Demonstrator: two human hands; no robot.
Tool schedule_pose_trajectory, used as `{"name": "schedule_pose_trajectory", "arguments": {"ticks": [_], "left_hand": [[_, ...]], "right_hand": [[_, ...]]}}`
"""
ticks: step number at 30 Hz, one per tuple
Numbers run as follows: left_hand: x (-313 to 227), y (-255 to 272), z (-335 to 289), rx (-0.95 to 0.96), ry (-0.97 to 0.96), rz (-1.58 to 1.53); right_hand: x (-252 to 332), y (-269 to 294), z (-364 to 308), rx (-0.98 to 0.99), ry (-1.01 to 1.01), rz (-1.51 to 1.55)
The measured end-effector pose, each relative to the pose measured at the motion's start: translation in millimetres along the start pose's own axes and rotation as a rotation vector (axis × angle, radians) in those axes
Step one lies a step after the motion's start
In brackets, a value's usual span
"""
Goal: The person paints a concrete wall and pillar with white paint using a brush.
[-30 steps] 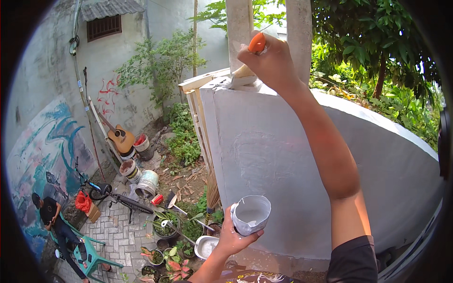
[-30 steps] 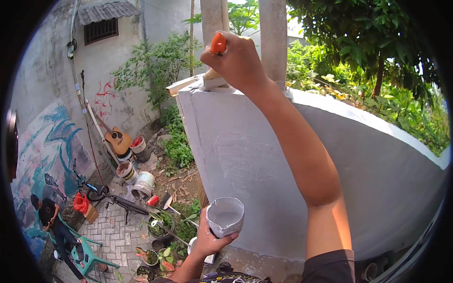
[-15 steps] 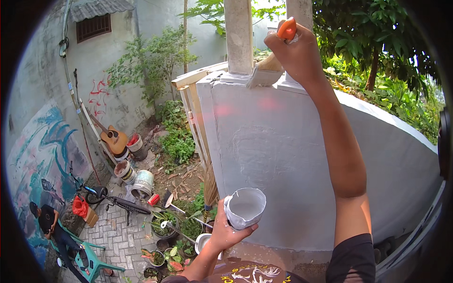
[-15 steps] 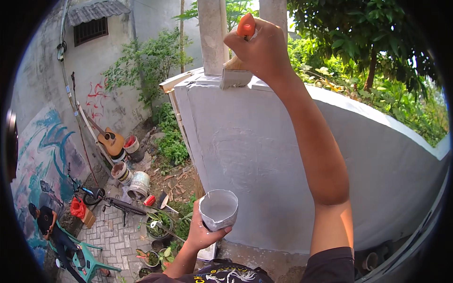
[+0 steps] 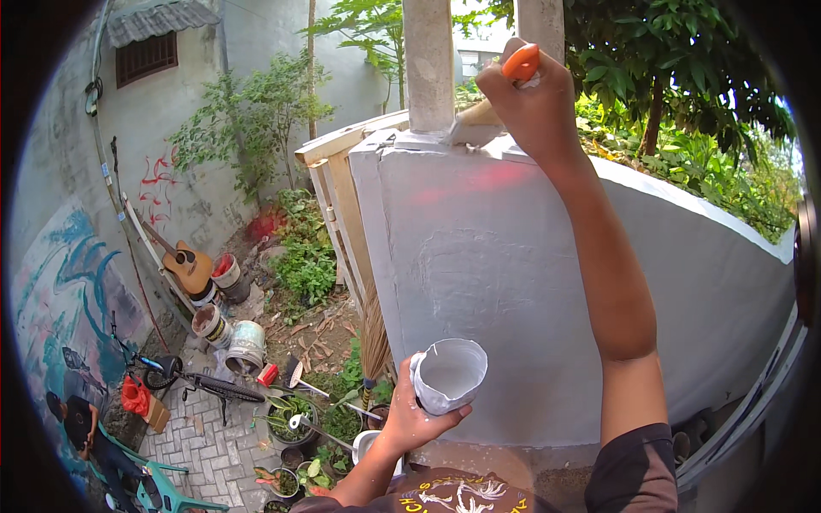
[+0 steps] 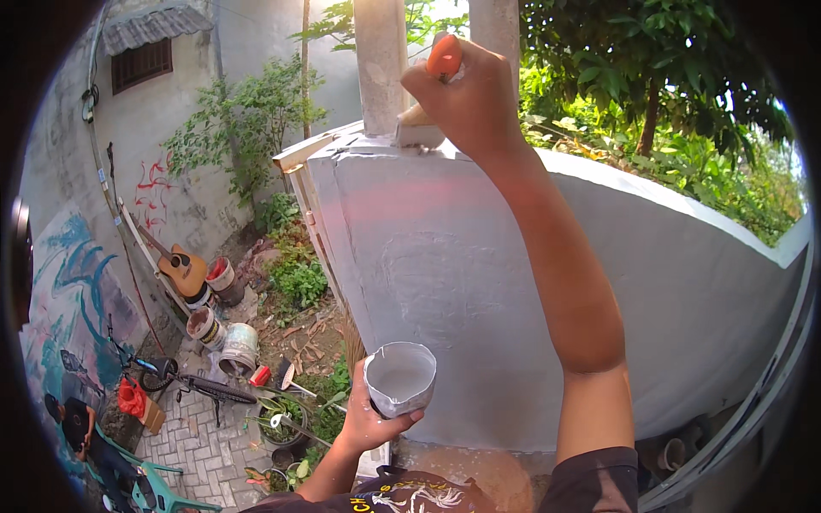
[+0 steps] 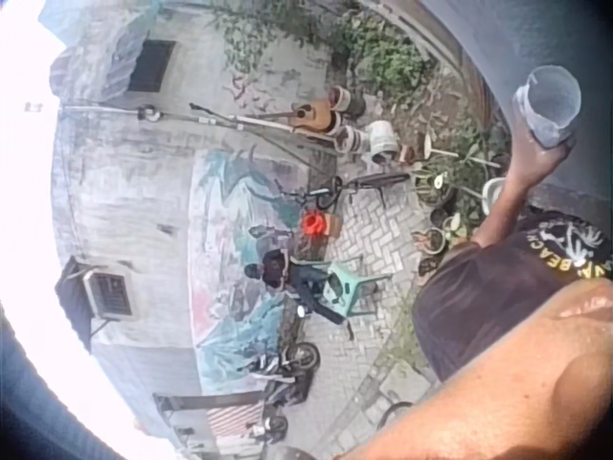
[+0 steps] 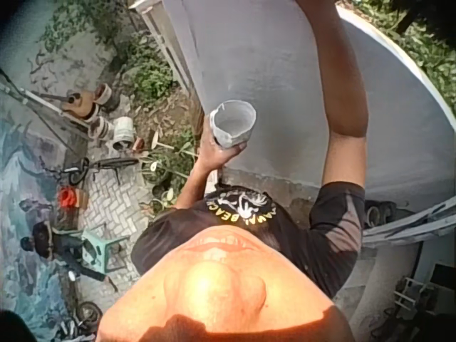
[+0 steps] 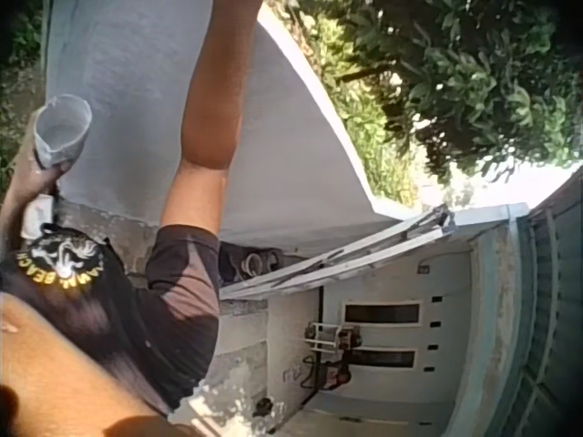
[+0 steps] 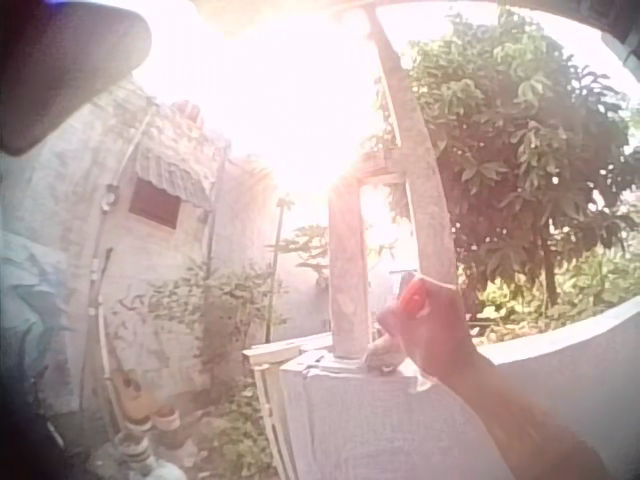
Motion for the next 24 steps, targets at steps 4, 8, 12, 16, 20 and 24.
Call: {"name": "schedule_pose_trajectory", "arguments": {"ticks": [4, 8, 12, 16, 20, 24], "left_hand": [[11.6, 12.8, -2.2, -0.012, 0.032, 0.013], [8.9, 19.5, 3.0, 0.012, -0.005, 0.052], [21.1, 25.2, 0.0, 0.027, 0.032, -0.070], [24.0, 27.9, 2.8, 0.066, 0.024, -0.116], [31.2, 33.8, 0.9, 0.047, 0.011, -0.127], [32.1, 33.7, -0.9, 0.034, -0.003, -0.148]], "right_hand": [[5.0, -13.2, 2.6, 0.239, -0.185, -0.355], [8.2, -11.6, 6.2, 0.044, -0.077, -0.196], [9.6, -21.2, 12.2, 0.230, -0.259, -0.435], [12.8, -18.8, 16.8, 0.054, -0.045, -0.319], [4.8, -26.7, 14.6, 0.290, -0.305, -0.551], [22.3, -26.8, 26.5, 0.031, -0.007, -0.414]]}}
Point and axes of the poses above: each hand's wrist, its own z-axis towards the middle knuckle, its own y-axis out of the back of the hand, x = y × z, the point moved 3 cm from there along z, towards the middle knuckle, and after that the axes turned 15 degrees about z, right-handed, at the moved point
